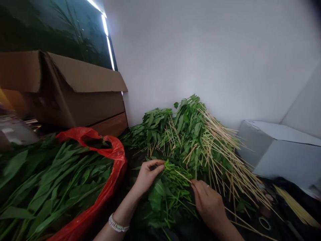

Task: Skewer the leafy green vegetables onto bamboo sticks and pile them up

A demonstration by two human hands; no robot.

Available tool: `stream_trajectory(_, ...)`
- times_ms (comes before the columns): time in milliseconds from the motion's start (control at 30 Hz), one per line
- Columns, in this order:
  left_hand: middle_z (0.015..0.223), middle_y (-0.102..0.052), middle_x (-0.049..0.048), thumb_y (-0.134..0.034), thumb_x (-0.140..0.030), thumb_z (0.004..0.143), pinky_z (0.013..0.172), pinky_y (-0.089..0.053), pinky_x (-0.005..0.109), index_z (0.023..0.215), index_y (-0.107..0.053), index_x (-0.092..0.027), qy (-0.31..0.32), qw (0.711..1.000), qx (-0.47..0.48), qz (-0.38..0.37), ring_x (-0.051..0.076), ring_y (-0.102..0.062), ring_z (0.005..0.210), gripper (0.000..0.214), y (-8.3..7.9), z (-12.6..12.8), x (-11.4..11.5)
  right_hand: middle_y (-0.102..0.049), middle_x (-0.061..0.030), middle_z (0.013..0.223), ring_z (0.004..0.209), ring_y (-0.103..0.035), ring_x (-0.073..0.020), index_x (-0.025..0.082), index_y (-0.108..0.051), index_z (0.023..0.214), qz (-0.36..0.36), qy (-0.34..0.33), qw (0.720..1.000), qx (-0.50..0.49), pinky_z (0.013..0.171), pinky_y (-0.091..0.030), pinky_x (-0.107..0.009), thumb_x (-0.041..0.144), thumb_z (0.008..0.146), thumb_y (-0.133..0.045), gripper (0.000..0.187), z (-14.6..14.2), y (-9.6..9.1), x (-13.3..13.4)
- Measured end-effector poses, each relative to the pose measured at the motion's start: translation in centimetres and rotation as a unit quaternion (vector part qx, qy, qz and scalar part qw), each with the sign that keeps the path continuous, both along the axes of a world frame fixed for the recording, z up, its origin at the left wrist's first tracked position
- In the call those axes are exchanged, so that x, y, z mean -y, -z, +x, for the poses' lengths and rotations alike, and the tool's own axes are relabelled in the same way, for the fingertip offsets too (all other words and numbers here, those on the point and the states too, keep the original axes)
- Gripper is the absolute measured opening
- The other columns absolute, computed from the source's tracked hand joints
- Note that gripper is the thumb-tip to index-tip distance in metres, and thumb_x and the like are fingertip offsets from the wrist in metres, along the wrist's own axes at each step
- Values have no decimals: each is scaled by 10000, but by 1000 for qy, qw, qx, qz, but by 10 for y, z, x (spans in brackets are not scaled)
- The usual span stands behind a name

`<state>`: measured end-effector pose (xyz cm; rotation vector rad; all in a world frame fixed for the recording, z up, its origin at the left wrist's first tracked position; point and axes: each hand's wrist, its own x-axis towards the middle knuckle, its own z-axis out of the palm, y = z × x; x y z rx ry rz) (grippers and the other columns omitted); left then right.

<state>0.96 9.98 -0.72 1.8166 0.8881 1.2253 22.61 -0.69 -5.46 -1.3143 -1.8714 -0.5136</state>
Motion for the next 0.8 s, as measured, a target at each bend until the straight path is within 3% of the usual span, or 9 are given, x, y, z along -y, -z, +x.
stream_trajectory(67,884,-753,76,-610,-307,825,763,-512,339,950,-740,-162,-8,1000,-19,7,220,-667,819,232,4,1,1,-630,-47,793,709,-613,-136,154,-590,1056,3,1,1000,5,723,-454,-244,139,937,-417,210,4,4,2)
stream_trajectory(133,878,-746,68,-592,-288,844,788,-492,356,993,-738,-198,-44,993,-75,74,225,-640,859,226,7,2,3,-639,-52,814,710,-613,-140,147,-564,1131,7,3,1000,11,728,-459,-251,131,931,-429,242,6,6,5)
stream_trajectory(233,871,-737,54,-597,-257,851,854,-441,395,1032,-727,-264,-102,960,-170,198,240,-585,934,223,10,5,9,-650,-64,852,736,-617,-150,130,-527,1218,19,1,999,26,736,-458,-261,114,916,-451,312,5,6,9)
stream_trajectory(300,865,-733,55,-610,-261,847,852,-435,390,1003,-733,-257,-92,956,-179,215,235,-582,912,198,12,7,13,-652,-66,866,739,-615,-150,133,-528,1229,18,0,999,30,723,-452,-260,107,910,-454,328,4,6,11)
stream_trajectory(433,785,-698,54,-643,-295,821,707,-478,305,951,-735,-172,-15,991,-90,97,191,-606,738,201,14,11,14,-647,-60,849,725,-601,-142,134,-540,1224,10,4,999,34,691,-433,-255,95,911,-435,332,2,3,13)
stream_trajectory(500,820,-696,56,-622,-302,832,709,-482,288,994,-729,-157,22,998,-56,38,184,-617,751,242,14,12,14,-638,-54,821,715,-594,-138,127,-552,1210,20,5,999,33,684,-425,-253,94,913,-435,321,1,2,14)
stream_trajectory(633,842,-706,64,-617,-330,832,771,-474,287,930,-757,-151,70,997,-15,-26,191,-620,812,247,12,12,15,-621,-52,795,720,-585,-133,104,-579,1171,48,-6,999,22,695,-418,-247,91,913,-447,290,0,1,14)
stream_trajectory(800,868,-749,62,-724,-346,744,803,-492,300,913,-754,-157,68,981,93,-154,194,-662,808,255,13,15,17,-603,-41,761,698,-571,-123,99,-576,1195,44,-14,999,23,684,-411,-237,76,911,-447,313,-2,0,15)
